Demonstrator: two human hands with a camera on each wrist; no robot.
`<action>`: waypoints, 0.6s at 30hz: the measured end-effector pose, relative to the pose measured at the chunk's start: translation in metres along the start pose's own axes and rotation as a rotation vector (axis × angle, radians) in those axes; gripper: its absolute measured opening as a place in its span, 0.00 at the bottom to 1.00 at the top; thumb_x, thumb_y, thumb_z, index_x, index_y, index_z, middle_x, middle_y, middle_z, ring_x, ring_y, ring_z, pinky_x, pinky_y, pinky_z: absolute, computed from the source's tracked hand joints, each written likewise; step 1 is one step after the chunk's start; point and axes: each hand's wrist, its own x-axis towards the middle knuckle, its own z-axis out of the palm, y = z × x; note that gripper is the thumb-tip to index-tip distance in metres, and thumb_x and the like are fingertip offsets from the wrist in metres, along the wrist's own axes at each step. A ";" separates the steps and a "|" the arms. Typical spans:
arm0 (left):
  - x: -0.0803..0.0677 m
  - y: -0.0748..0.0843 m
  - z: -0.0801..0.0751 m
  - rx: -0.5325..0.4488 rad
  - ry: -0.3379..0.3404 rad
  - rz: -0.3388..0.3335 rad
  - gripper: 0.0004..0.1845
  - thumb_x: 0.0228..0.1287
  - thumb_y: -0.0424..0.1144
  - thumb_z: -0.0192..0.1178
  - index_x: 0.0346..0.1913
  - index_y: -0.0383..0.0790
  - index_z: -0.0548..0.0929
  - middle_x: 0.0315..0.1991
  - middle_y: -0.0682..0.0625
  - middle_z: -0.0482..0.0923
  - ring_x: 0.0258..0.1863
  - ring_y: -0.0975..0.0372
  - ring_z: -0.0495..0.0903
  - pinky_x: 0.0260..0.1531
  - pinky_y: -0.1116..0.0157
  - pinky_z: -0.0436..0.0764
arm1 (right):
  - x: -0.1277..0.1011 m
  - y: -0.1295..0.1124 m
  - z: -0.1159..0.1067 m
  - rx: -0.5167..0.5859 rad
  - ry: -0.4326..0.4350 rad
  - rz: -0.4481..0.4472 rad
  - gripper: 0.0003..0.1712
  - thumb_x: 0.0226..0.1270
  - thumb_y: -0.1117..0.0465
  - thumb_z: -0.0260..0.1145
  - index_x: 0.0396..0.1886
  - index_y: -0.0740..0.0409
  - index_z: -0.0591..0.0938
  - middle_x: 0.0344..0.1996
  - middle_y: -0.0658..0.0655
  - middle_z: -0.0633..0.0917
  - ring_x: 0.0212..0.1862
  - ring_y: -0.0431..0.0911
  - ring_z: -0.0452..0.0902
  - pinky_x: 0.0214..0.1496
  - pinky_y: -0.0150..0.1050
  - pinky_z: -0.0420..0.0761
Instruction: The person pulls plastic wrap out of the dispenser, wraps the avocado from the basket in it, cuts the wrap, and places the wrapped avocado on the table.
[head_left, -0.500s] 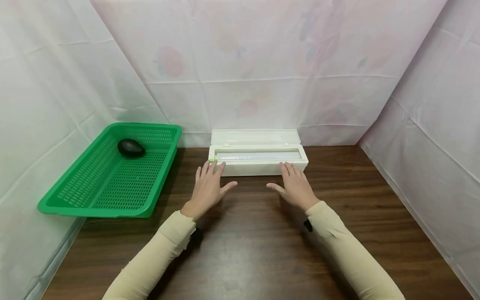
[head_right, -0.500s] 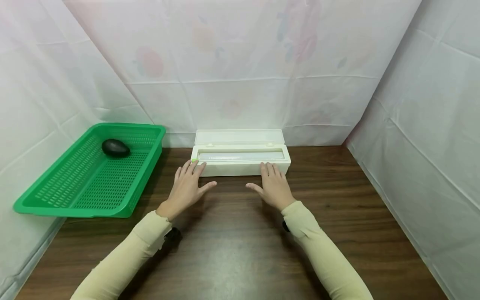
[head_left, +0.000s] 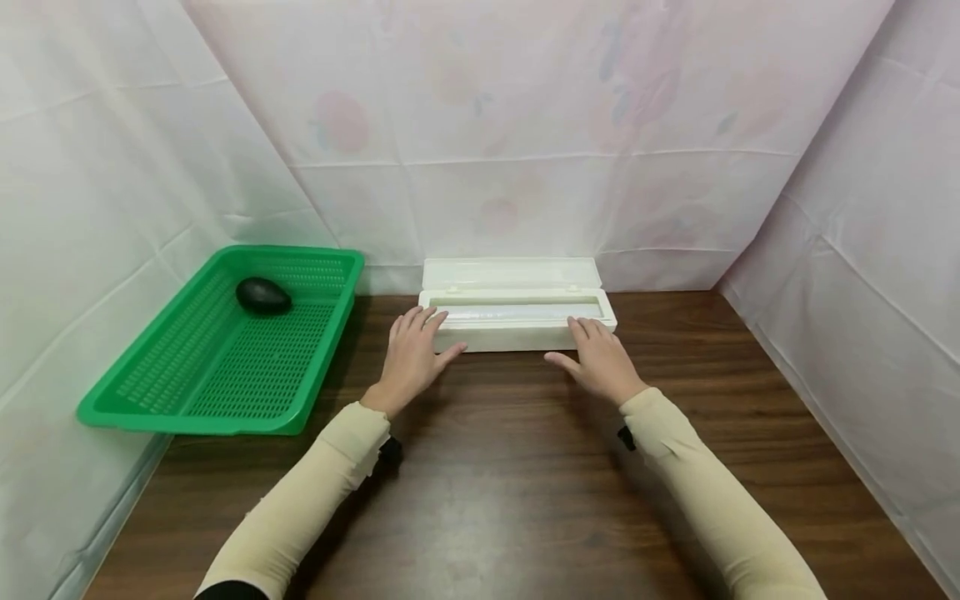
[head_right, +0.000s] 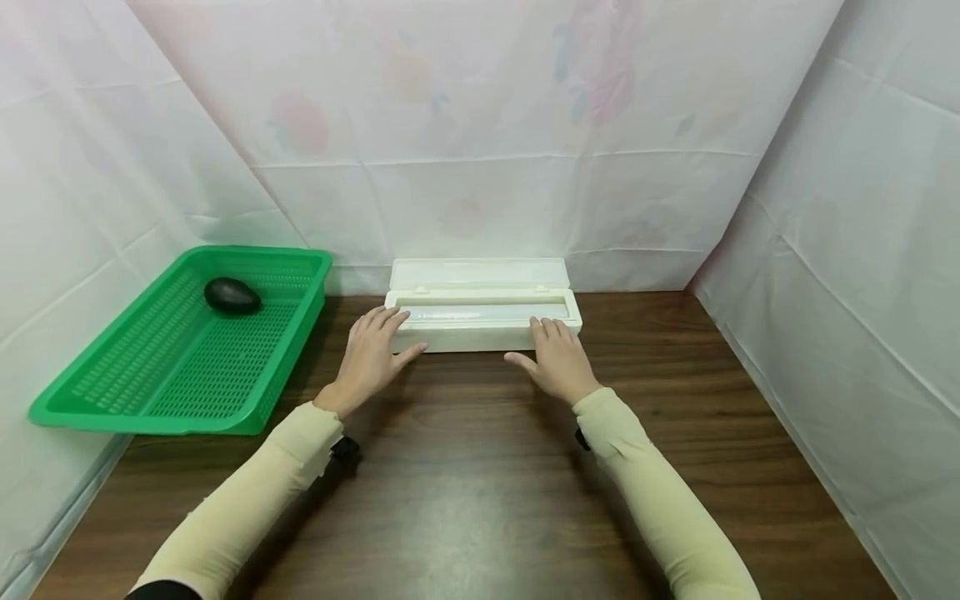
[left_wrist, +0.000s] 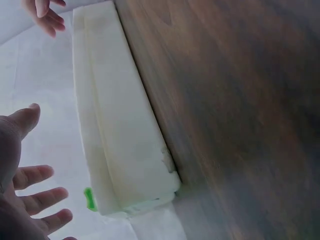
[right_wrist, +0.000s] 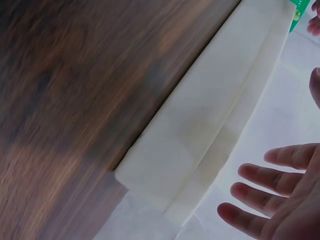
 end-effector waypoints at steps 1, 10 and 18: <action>0.001 -0.002 0.001 -0.002 0.005 0.001 0.35 0.60 0.59 0.64 0.62 0.37 0.76 0.63 0.39 0.74 0.66 0.45 0.68 0.67 0.43 0.64 | 0.001 0.002 0.000 -0.004 -0.001 0.000 0.47 0.68 0.37 0.59 0.71 0.69 0.63 0.66 0.71 0.71 0.69 0.63 0.63 0.68 0.62 0.66; 0.011 -0.012 0.005 -0.040 0.000 -0.032 0.33 0.62 0.57 0.64 0.60 0.35 0.78 0.62 0.39 0.76 0.65 0.46 0.69 0.67 0.44 0.64 | 0.008 0.015 -0.002 -0.053 0.009 -0.009 0.38 0.74 0.45 0.55 0.70 0.69 0.65 0.62 0.72 0.73 0.65 0.66 0.68 0.64 0.61 0.70; 0.021 -0.022 0.006 -0.093 -0.032 -0.083 0.31 0.62 0.54 0.65 0.60 0.34 0.78 0.62 0.37 0.75 0.65 0.44 0.68 0.66 0.42 0.65 | 0.017 0.024 -0.004 -0.063 0.007 -0.012 0.35 0.75 0.47 0.55 0.69 0.68 0.67 0.61 0.72 0.75 0.64 0.65 0.69 0.62 0.61 0.72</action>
